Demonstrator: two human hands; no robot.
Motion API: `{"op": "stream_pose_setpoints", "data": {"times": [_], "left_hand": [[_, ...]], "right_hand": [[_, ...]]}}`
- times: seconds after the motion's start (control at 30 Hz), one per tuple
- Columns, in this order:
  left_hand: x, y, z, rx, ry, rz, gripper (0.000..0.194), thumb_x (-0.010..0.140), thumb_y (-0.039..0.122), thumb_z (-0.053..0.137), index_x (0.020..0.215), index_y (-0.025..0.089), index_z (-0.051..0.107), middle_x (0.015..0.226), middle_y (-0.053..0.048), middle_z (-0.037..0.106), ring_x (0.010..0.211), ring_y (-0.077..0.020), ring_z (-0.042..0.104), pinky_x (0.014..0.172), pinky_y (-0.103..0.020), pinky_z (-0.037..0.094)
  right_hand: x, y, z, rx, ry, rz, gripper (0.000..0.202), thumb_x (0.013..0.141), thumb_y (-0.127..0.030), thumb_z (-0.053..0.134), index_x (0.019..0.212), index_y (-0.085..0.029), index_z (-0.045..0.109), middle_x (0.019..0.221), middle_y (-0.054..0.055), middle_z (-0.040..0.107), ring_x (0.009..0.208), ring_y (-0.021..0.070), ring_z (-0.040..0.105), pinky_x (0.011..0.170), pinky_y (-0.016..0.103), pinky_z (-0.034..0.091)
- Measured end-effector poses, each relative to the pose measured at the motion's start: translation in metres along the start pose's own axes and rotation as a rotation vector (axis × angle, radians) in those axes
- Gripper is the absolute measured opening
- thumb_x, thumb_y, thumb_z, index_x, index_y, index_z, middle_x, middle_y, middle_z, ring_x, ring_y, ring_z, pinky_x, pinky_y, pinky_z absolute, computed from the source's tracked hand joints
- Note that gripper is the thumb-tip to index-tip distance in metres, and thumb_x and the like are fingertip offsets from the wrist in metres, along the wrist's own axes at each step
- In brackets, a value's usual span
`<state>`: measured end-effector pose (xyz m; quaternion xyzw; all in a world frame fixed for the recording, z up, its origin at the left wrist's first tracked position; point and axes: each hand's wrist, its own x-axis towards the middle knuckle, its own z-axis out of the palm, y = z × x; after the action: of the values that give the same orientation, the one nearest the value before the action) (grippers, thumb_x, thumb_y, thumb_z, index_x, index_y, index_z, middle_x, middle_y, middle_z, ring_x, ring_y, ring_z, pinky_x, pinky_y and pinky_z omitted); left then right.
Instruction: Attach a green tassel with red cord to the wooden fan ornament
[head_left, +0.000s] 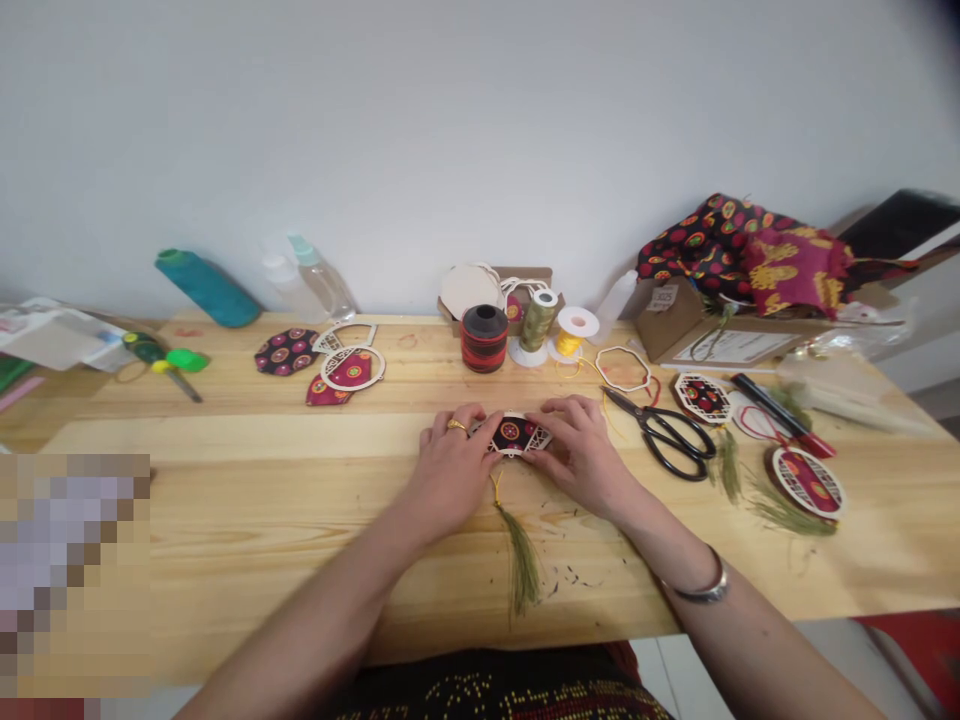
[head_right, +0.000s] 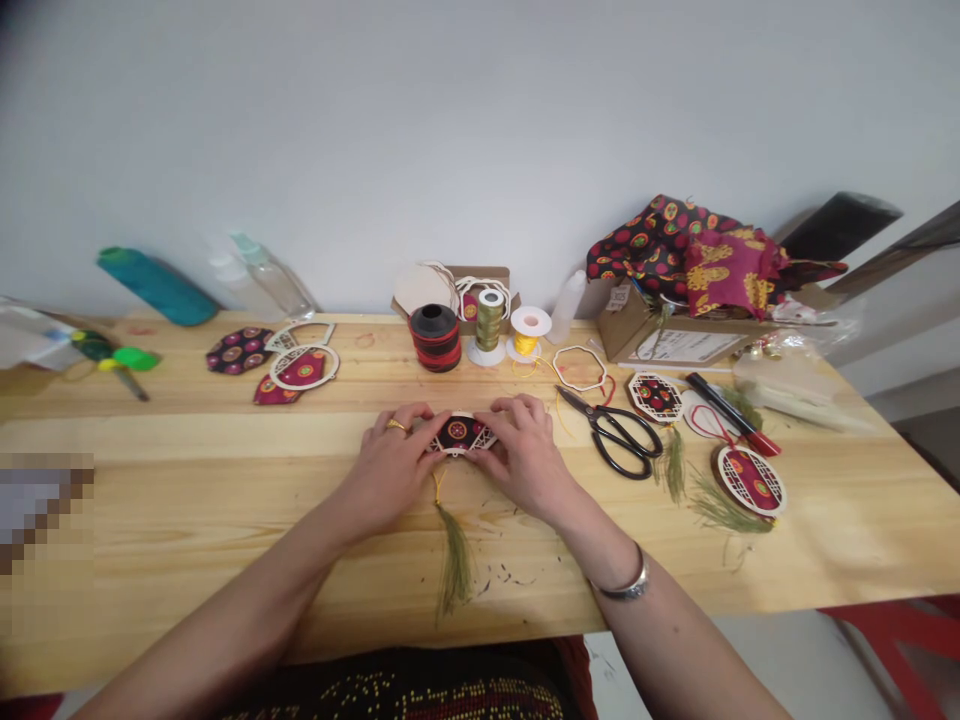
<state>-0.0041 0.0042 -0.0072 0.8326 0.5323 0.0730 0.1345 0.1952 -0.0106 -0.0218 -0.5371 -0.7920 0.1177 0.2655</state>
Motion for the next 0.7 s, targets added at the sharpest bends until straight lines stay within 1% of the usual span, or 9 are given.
{"op": "stream_pose_setpoints", "data": {"times": [0.23,0.33,0.47,0.7], "left_hand": [[0.0008,-0.0012,-0.0011,-0.038,-0.025,-0.016,0.042,0.092,0.028,0.043,0.133,0.025,0.048,0.127,-0.010,0.050,0.110,-0.0283,0.044,0.092,-0.044,0.038],[0.0016,-0.0013,-0.0010,-0.048,-0.025,-0.022,0.042,0.092,0.031,0.043,0.133,0.023,0.049,0.127,-0.011,0.050,0.111,-0.0286,0.044,0.092,-0.045,0.038],[0.0026,-0.0007,-0.0021,-0.036,-0.028,-0.023,0.042,0.090,0.031,0.048,0.131,0.022,0.051,0.128,-0.011,0.050,0.112,-0.0294,0.044,0.092,-0.046,0.039],[0.0034,0.0041,-0.0075,-0.035,-0.033,-0.055,0.040,0.090,0.029,0.047,0.129,0.021,0.053,0.127,-0.011,0.052,0.111,-0.0296,0.046,0.090,-0.045,0.039]], "right_hand": [[0.0014,-0.0027,-0.0021,0.009,-0.005,0.007,0.037,0.082,-0.037,0.064,0.115,-0.020,0.063,0.113,0.012,0.056,0.112,0.0291,0.040,0.095,0.049,0.040],[0.0016,-0.0021,-0.0009,0.006,0.001,0.006,0.037,0.082,-0.037,0.065,0.115,-0.020,0.063,0.113,0.012,0.056,0.111,0.0290,0.040,0.095,0.049,0.040],[0.0015,-0.0023,0.0000,0.008,0.008,0.003,0.037,0.082,-0.036,0.065,0.115,-0.021,0.062,0.114,0.011,0.056,0.112,0.0287,0.040,0.095,0.049,0.040],[0.0029,-0.0040,-0.0025,0.006,-0.015,0.025,0.037,0.082,-0.035,0.065,0.116,-0.023,0.061,0.114,0.010,0.055,0.111,0.0277,0.042,0.095,0.048,0.041]]}}
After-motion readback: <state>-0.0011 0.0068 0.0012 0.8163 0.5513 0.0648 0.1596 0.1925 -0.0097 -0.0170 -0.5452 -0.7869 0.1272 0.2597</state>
